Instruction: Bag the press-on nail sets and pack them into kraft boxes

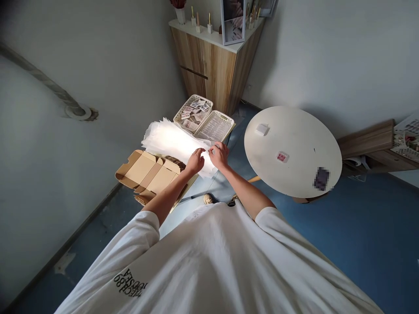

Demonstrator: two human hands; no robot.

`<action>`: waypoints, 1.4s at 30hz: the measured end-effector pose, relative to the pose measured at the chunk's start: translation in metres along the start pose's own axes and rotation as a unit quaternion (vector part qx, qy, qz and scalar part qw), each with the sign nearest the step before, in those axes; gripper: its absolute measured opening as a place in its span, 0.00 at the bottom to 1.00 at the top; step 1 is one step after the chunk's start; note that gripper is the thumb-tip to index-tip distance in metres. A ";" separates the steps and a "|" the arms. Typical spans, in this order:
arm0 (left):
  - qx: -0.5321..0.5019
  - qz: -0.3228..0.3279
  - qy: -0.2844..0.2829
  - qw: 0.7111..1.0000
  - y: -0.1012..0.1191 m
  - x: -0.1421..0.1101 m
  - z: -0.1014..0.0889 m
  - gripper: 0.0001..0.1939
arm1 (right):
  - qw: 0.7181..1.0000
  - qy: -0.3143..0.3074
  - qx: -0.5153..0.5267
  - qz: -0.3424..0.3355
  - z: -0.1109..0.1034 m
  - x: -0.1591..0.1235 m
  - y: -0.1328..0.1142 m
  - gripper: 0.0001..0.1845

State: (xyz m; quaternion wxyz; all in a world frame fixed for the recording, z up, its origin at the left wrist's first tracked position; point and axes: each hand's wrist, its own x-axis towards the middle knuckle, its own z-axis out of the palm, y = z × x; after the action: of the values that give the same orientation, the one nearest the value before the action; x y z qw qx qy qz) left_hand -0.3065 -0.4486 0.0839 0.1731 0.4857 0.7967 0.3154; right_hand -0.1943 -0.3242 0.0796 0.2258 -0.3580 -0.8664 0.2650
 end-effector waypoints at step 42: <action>-0.064 0.151 -0.011 0.986 0.072 0.080 -0.014 0.35 | 0.999 0.020 0.011 0.044 -0.075 0.014 0.026 0.15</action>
State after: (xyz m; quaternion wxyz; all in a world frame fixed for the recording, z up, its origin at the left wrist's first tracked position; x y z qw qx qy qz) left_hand -0.3040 -0.3588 0.1453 0.1628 0.5915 0.6908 0.3825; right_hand -0.1459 -0.2758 0.1232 0.2353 -0.3985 -0.8420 0.2774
